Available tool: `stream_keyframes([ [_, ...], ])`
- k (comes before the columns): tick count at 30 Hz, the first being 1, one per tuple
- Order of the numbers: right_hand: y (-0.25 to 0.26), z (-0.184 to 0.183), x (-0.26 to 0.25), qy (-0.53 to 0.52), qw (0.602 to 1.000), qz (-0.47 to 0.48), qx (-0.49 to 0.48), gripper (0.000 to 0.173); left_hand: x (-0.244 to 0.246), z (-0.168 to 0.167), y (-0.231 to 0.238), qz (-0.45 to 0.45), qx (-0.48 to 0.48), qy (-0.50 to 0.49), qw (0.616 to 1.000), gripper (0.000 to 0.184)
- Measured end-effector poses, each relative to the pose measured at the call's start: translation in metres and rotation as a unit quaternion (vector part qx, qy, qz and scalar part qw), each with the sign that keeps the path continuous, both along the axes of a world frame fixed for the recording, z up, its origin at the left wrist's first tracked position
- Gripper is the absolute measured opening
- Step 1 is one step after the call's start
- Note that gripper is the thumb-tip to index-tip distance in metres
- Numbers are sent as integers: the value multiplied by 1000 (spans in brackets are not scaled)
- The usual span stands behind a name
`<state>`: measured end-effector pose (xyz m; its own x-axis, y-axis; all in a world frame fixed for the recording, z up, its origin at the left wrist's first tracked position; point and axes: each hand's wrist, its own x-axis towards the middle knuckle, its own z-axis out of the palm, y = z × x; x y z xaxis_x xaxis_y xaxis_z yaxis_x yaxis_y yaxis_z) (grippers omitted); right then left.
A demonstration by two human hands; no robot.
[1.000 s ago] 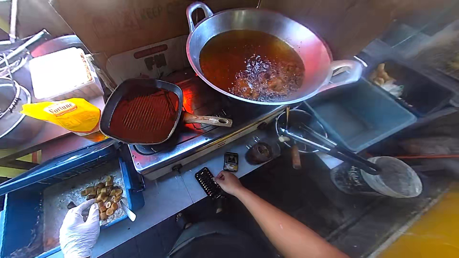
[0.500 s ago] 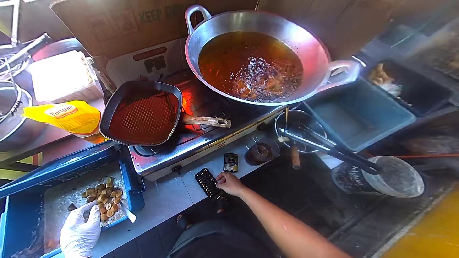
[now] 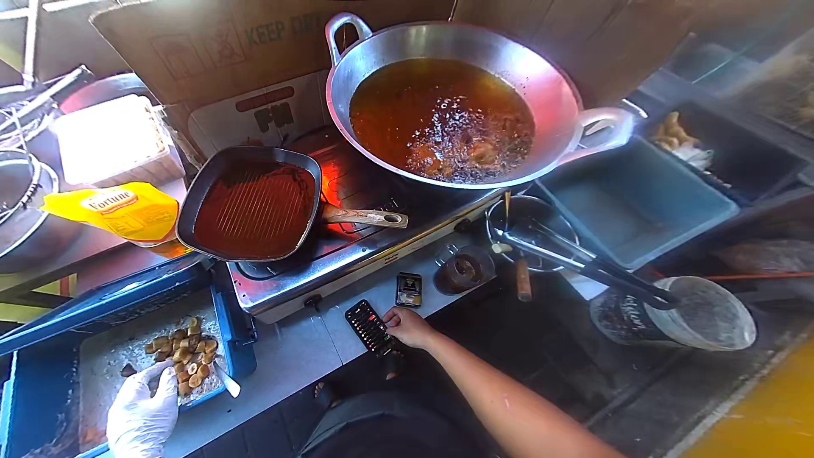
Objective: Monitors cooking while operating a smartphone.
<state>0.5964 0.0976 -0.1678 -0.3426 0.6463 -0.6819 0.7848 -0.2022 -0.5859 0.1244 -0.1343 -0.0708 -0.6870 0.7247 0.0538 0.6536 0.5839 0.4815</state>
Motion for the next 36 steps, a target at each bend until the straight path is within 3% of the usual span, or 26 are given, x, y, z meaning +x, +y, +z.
stream_keyframes([
  [13,1,0,2,7,1000,9,-6,31,0,-2,0,7,3,0,1000,29],
  [24,5,3,8,26,998,63,-14,56,2,2,1,7,-4,-5,1000,29],
  [36,2,-2,8,21,998,61,-6,59,-2,0,0,3,-11,-4,1000,30],
])
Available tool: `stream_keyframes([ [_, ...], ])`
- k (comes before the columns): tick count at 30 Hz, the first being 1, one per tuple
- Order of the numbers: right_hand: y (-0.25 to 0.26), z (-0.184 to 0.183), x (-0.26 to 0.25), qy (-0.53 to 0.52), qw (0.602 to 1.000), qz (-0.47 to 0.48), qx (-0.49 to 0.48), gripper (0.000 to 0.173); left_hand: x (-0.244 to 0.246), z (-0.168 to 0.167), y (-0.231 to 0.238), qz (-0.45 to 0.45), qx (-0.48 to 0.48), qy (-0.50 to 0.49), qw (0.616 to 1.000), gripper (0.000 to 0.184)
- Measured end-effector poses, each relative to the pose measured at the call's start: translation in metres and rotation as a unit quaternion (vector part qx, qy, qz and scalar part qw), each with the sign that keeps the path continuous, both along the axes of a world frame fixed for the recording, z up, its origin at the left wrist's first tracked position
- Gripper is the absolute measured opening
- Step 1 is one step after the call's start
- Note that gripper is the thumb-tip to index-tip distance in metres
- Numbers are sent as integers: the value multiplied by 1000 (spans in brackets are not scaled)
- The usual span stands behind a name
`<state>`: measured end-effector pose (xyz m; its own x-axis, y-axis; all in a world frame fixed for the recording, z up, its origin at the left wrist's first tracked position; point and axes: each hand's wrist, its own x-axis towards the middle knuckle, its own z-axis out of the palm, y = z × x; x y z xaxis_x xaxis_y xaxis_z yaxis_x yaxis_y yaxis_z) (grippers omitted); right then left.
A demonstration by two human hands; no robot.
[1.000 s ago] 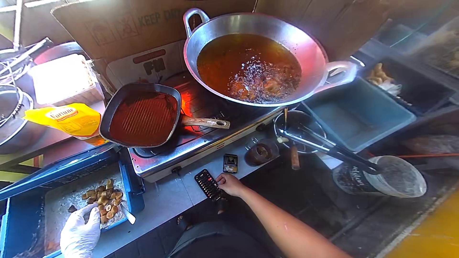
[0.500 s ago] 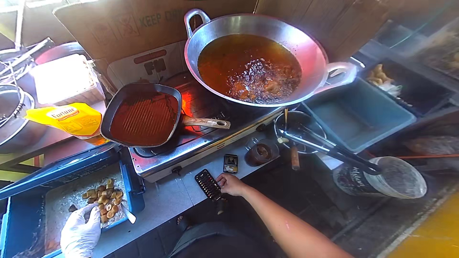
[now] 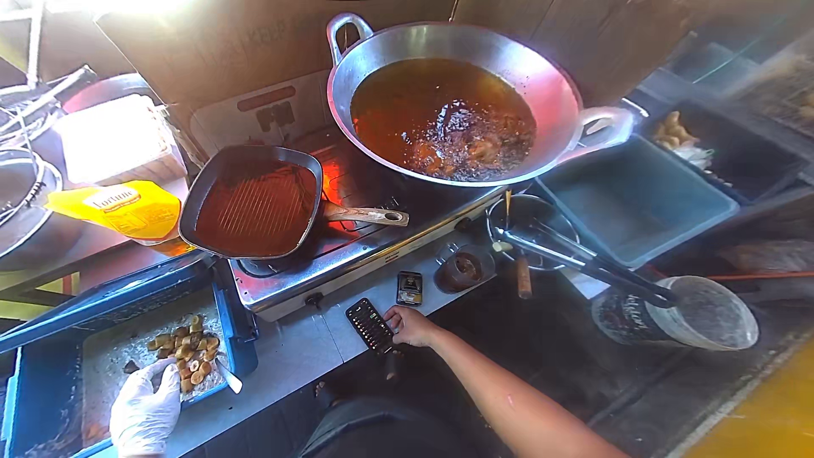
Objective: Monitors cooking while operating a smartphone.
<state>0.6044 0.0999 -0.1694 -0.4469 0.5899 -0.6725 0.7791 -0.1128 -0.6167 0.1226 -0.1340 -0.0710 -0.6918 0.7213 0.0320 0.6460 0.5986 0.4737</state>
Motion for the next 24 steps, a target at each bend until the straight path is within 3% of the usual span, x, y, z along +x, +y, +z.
stream_keyframes([
  [14,-5,5,-4,-11,1000,-14,15,58,-3,-4,-2,-6,0,7,1000,32],
  [24,-9,15,-7,1,1000,3,24,69,-4,-2,-4,-23,-12,-7,1000,33],
])
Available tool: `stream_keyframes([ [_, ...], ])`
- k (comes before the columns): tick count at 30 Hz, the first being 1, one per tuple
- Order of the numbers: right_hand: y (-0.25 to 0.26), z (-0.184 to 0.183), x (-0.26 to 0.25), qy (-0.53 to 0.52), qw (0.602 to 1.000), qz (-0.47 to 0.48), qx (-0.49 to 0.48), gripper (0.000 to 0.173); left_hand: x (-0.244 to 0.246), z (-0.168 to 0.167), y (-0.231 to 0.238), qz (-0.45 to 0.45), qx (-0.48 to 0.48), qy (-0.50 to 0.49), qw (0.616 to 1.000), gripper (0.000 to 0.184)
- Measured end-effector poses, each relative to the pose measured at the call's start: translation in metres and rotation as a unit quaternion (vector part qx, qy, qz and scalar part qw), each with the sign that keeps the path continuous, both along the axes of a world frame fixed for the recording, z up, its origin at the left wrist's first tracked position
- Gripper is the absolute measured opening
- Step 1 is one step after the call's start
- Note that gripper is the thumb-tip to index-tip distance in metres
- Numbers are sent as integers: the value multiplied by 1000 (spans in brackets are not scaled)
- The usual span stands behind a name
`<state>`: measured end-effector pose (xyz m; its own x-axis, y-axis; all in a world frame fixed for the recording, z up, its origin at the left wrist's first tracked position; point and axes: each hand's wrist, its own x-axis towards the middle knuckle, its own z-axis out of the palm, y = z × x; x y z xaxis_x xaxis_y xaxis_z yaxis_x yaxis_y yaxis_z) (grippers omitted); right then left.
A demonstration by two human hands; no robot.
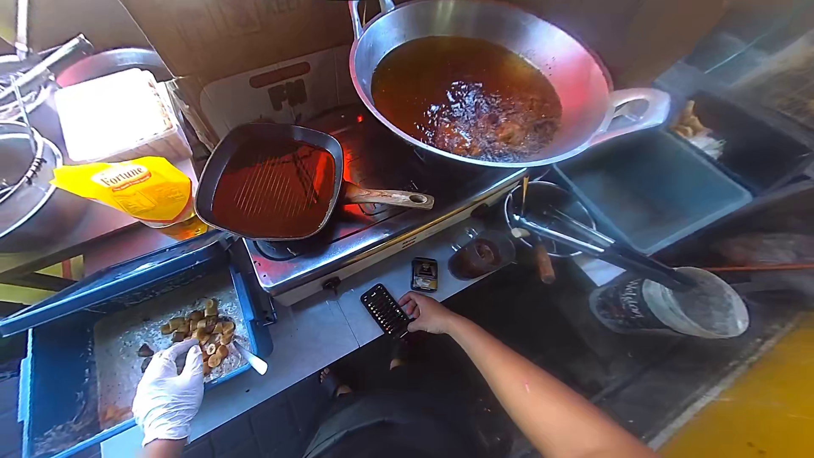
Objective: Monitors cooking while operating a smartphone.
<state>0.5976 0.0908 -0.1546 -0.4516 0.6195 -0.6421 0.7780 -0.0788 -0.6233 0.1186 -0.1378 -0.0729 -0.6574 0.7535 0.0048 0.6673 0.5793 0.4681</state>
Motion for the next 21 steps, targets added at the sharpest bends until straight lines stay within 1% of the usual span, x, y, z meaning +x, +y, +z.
stream_keyframes([
  [1,1,4,-2,-7,1000,0,-7,67,0,0,0,-2,-3,2,1000,33],
  [3,1,7,-6,-11,1000,-10,-10,58,-1,0,0,-4,-6,1,1000,33],
  [6,0,0,-6,-2,999,-41,-4,45,-2,0,0,-8,-8,-2,1000,32],
  [12,1,-2,-8,-3,998,-67,-11,34,-2,1,2,7,-18,-9,1000,31],
  [14,1,-1,-6,-3,998,-61,-12,31,-1,1,2,17,-22,-10,1000,30],
  [16,2,-8,-1,9,998,-56,-2,31,2,3,4,25,-28,-11,999,30],
  [19,8,-20,4,23,999,-29,2,35,-2,-1,6,35,-30,3,999,32],
  [21,8,-16,5,32,999,-21,-2,38,-1,0,5,41,-24,5,999,31],
])
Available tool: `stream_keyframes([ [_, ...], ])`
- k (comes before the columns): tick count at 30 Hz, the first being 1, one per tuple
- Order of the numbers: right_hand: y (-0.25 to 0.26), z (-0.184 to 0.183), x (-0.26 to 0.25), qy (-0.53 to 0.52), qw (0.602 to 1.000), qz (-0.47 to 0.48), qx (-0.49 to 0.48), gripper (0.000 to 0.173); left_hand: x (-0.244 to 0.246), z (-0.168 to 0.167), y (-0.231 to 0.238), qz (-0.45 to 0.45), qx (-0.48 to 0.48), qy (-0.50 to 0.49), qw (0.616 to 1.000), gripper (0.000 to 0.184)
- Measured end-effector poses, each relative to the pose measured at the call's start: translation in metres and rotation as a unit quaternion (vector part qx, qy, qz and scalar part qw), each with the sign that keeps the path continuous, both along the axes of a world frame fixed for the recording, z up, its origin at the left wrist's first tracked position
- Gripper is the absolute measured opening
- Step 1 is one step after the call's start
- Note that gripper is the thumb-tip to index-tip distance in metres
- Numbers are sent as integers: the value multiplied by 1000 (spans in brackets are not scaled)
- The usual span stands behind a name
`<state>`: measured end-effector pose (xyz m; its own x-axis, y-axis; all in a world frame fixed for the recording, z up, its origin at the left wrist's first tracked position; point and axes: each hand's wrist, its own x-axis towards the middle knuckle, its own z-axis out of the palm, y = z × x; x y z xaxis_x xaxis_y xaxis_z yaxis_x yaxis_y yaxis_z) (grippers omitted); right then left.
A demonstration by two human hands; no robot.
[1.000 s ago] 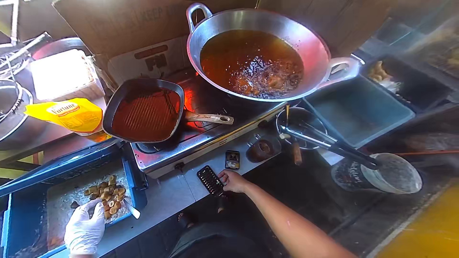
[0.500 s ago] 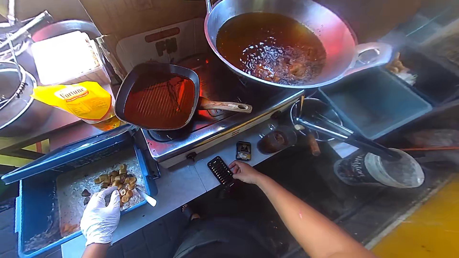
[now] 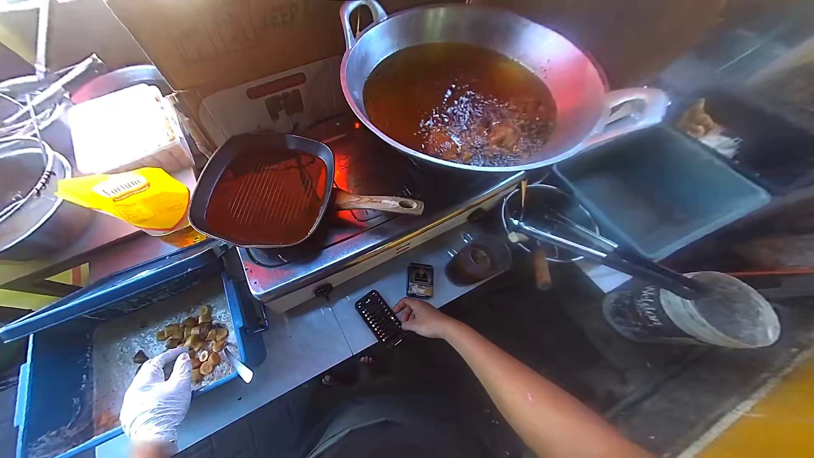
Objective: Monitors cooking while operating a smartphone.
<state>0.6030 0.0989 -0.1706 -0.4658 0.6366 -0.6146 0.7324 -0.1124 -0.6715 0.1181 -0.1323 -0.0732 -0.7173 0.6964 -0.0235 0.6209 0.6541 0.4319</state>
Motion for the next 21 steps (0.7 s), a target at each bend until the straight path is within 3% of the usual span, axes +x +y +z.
stream_keyframes([
  [11,1,-2,9,16,999,39,-12,55,8,3,-3,13,19,22,999,31],
  [21,-1,-1,10,8,999,40,-6,55,10,4,-2,28,8,13,999,30],
])
